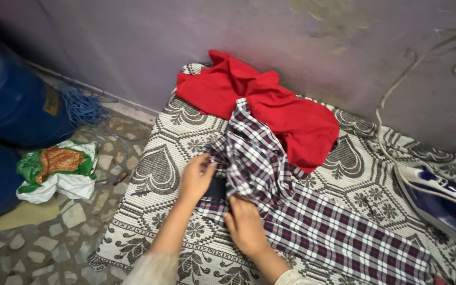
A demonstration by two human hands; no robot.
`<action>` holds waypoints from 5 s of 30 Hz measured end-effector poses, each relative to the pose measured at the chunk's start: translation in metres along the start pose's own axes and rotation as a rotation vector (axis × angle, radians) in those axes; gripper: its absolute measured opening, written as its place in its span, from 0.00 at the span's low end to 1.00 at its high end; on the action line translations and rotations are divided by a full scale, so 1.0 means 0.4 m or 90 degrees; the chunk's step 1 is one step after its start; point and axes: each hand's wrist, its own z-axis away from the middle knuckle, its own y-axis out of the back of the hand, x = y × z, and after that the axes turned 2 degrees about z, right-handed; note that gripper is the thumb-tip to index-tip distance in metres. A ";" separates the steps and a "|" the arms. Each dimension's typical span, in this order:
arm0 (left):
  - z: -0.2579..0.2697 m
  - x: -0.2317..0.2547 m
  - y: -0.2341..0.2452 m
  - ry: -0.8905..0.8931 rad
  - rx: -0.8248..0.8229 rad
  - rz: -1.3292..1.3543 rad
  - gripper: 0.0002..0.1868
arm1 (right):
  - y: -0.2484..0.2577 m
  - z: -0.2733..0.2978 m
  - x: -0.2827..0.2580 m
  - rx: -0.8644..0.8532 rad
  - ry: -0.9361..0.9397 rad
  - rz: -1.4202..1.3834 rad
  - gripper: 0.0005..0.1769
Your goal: The person irons a plaid shirt on a patterned surface. They repeatedly smooth the fabric with their hands and use a steam iron to press different sections, including the sleeves and body, before folding the shirt at the end.
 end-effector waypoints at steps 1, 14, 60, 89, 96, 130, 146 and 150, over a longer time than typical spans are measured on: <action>0.037 -0.006 0.035 -0.048 0.078 -0.112 0.21 | 0.001 0.012 -0.005 -0.011 0.039 0.008 0.33; 0.217 -0.102 0.173 0.345 -0.109 -0.185 0.19 | 0.030 0.120 -0.004 -0.127 0.064 0.065 0.39; 0.573 0.269 -0.627 -0.418 -0.446 -0.412 0.43 | 1.072 0.305 0.737 -0.151 -0.386 0.100 0.28; 0.579 0.119 -0.348 -0.405 -0.293 -0.438 0.37 | 0.729 0.300 0.432 -0.343 -0.282 0.281 0.35; 0.552 0.059 -0.158 -0.202 -0.140 -0.529 0.39 | 0.641 0.237 0.323 -0.389 -0.226 0.259 0.35; 0.153 -0.076 0.209 0.161 -0.054 -0.115 0.10 | 0.181 -0.043 -0.208 -0.333 -0.165 0.190 0.31; 0.151 -0.114 0.187 0.138 -0.026 -0.153 0.10 | 0.244 0.003 -0.149 -0.350 -0.203 0.257 0.32; 0.147 -0.148 0.173 0.086 0.005 -0.158 0.11 | 0.185 -0.043 -0.204 -0.335 -0.149 0.215 0.30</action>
